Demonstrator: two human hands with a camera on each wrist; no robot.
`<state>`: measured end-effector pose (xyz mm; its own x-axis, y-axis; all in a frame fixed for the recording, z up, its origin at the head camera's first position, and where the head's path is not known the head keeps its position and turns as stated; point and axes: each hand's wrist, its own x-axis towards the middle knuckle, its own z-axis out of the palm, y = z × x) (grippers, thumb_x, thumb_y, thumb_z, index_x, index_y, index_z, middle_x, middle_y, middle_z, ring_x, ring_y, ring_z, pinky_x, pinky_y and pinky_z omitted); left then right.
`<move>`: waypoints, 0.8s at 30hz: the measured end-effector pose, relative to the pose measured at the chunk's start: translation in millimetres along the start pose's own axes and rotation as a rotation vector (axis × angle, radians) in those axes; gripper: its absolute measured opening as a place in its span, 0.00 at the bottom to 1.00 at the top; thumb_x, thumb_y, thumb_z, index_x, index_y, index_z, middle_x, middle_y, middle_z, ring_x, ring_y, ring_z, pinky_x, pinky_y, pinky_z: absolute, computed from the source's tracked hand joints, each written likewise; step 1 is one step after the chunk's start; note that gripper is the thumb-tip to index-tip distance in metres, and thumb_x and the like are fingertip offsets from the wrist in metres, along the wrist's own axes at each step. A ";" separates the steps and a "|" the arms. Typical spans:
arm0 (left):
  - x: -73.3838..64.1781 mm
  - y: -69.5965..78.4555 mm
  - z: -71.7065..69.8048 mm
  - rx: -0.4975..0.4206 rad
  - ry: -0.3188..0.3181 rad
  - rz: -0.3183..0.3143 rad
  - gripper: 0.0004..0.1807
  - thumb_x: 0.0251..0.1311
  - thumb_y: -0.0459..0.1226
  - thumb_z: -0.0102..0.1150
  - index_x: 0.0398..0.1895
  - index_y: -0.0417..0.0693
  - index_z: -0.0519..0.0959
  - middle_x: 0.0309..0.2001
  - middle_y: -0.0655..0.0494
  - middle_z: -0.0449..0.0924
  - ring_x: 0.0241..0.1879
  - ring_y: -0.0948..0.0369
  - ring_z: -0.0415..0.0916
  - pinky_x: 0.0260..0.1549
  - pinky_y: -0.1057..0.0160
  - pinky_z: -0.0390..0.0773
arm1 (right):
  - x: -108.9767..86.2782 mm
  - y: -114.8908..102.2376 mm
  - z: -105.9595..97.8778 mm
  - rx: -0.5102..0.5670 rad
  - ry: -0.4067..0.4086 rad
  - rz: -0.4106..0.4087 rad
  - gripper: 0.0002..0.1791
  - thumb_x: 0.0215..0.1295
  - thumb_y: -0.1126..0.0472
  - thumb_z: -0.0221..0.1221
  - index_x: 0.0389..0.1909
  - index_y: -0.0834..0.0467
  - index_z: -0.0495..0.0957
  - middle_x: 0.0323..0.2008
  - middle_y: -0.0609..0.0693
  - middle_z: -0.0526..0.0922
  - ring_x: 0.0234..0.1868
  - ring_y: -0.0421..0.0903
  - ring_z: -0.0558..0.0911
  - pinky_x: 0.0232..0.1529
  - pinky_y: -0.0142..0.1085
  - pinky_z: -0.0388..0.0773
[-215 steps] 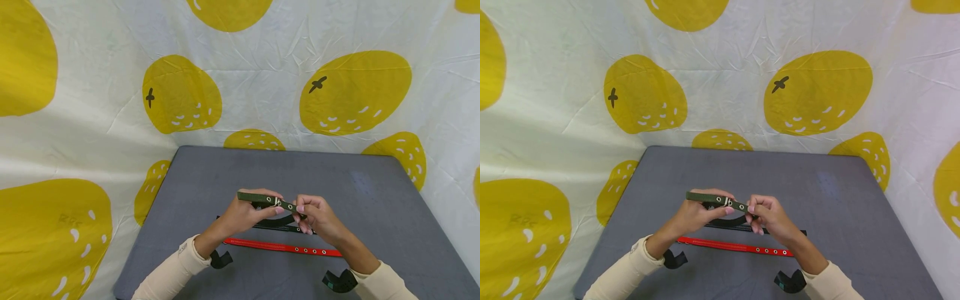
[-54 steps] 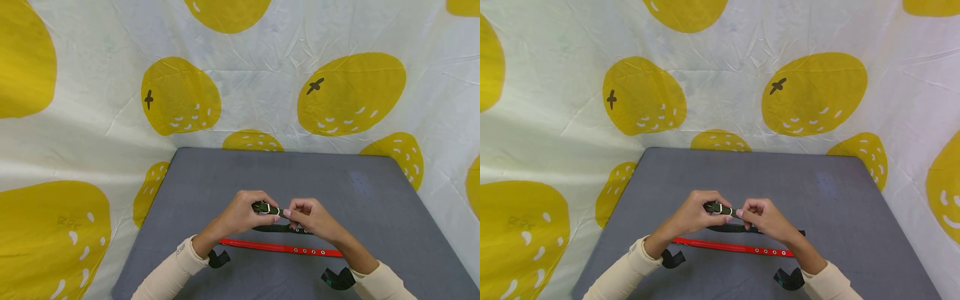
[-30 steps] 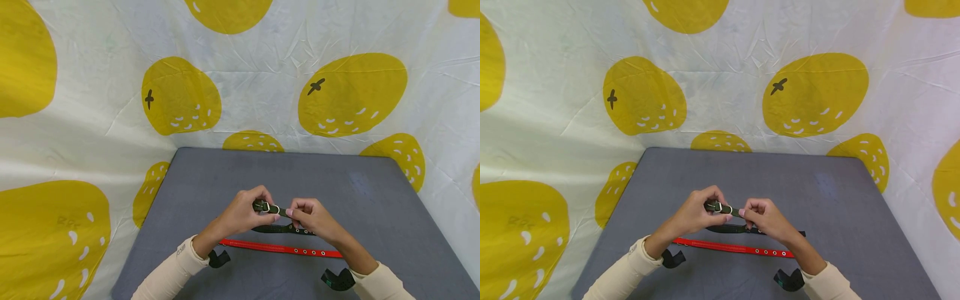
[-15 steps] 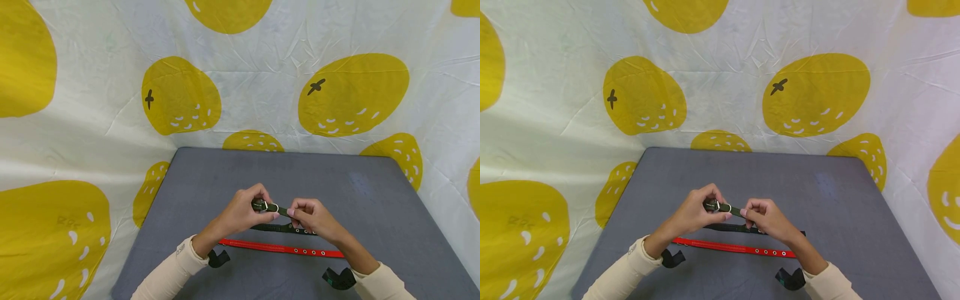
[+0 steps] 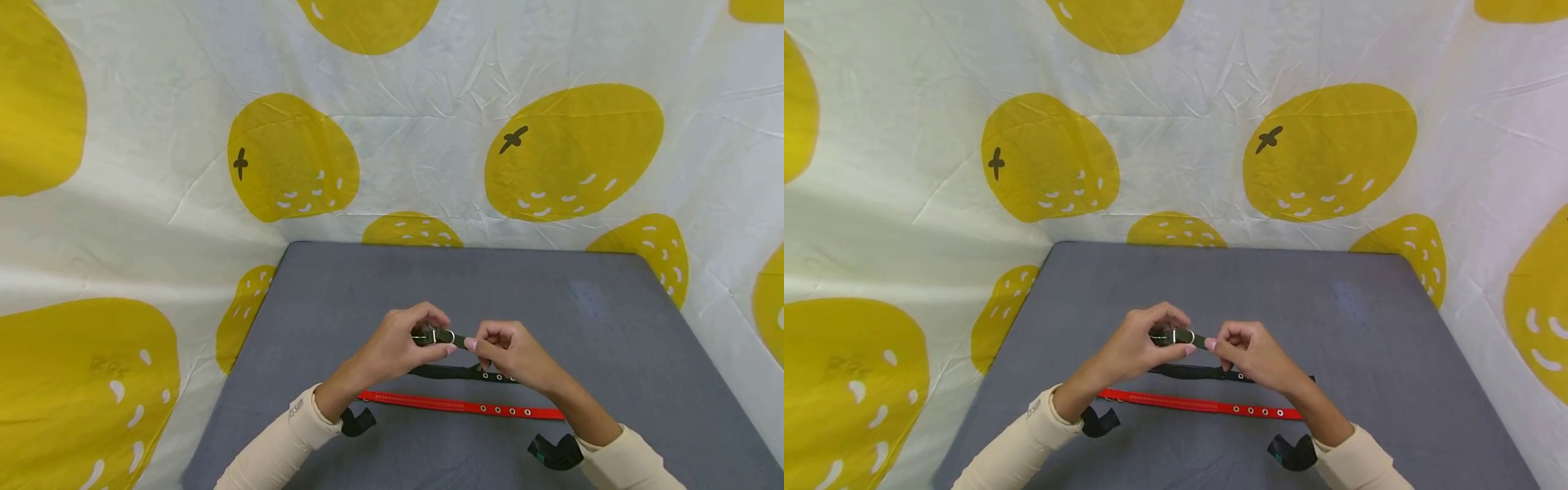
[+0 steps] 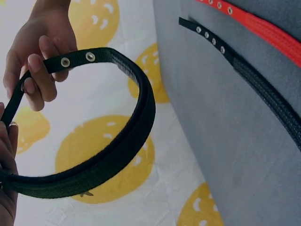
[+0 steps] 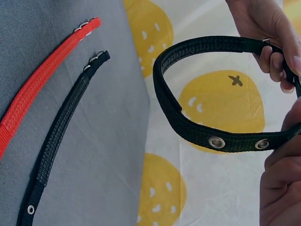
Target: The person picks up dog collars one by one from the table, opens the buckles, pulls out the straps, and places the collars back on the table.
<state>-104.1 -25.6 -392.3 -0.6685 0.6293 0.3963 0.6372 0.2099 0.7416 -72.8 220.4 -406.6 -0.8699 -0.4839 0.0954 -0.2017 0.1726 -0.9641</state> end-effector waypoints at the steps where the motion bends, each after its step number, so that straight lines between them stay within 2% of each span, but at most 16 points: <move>1: 0.1 0.4 -0.3 0.005 0.002 0.000 0.15 0.58 0.36 0.72 0.47 0.47 0.79 0.34 0.60 0.81 0.30 0.70 0.74 0.31 0.71 0.77 | -0.1 -0.1 -0.3 0.007 0.004 -0.004 0.13 0.75 0.65 0.54 0.27 0.60 0.74 0.19 0.59 0.73 0.11 0.41 0.61 0.10 0.34 0.61; 6: 0.6 1.7 -1.4 0.034 0.000 -0.004 0.16 0.57 0.38 0.73 0.47 0.48 0.80 0.40 0.59 0.84 0.37 0.69 0.78 0.40 0.71 0.80 | -0.5 0.9 -1.5 0.014 0.042 -0.043 0.13 0.73 0.68 0.55 0.25 0.61 0.72 0.17 0.57 0.70 0.11 0.43 0.59 0.11 0.33 0.58; 13: 1.1 1.2 -1.6 0.038 0.001 0.015 0.17 0.56 0.38 0.74 0.47 0.46 0.80 0.42 0.56 0.86 0.40 0.67 0.82 0.44 0.71 0.81 | -0.6 3.3 -2.0 0.017 0.075 -0.094 0.14 0.71 0.72 0.54 0.23 0.61 0.70 0.15 0.56 0.66 0.13 0.46 0.59 0.13 0.37 0.59; 18: 1.1 0.8 -2.0 0.048 -0.008 0.038 0.18 0.56 0.37 0.74 0.48 0.45 0.80 0.43 0.54 0.86 0.42 0.66 0.84 0.45 0.71 0.81 | -0.4 2.3 -2.3 0.027 0.066 -0.120 0.14 0.70 0.73 0.53 0.22 0.61 0.69 0.15 0.56 0.67 0.14 0.47 0.61 0.15 0.38 0.61; 22: 1.2 1.0 -3.0 0.086 -0.017 0.094 0.18 0.57 0.37 0.73 0.49 0.45 0.79 0.42 0.55 0.86 0.42 0.67 0.84 0.44 0.74 0.80 | -0.4 0.3 -3.0 0.017 0.060 -0.104 0.15 0.71 0.71 0.55 0.22 0.60 0.69 0.15 0.56 0.66 0.13 0.47 0.60 0.13 0.37 0.61; 24: 1.1 1.1 -3.4 0.139 -0.014 0.138 0.18 0.57 0.38 0.73 0.49 0.46 0.79 0.42 0.55 0.86 0.42 0.67 0.83 0.44 0.75 0.79 | -0.6 -0.4 -3.0 0.009 0.063 -0.095 0.16 0.72 0.70 0.55 0.22 0.60 0.69 0.15 0.56 0.66 0.13 0.47 0.60 0.13 0.36 0.60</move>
<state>-105.4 -27.2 -389.2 -0.5662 0.6697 0.4805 0.7699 0.2217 0.5984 -73.6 223.2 -405.5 -0.8737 -0.4428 0.2012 -0.2807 0.1212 -0.9521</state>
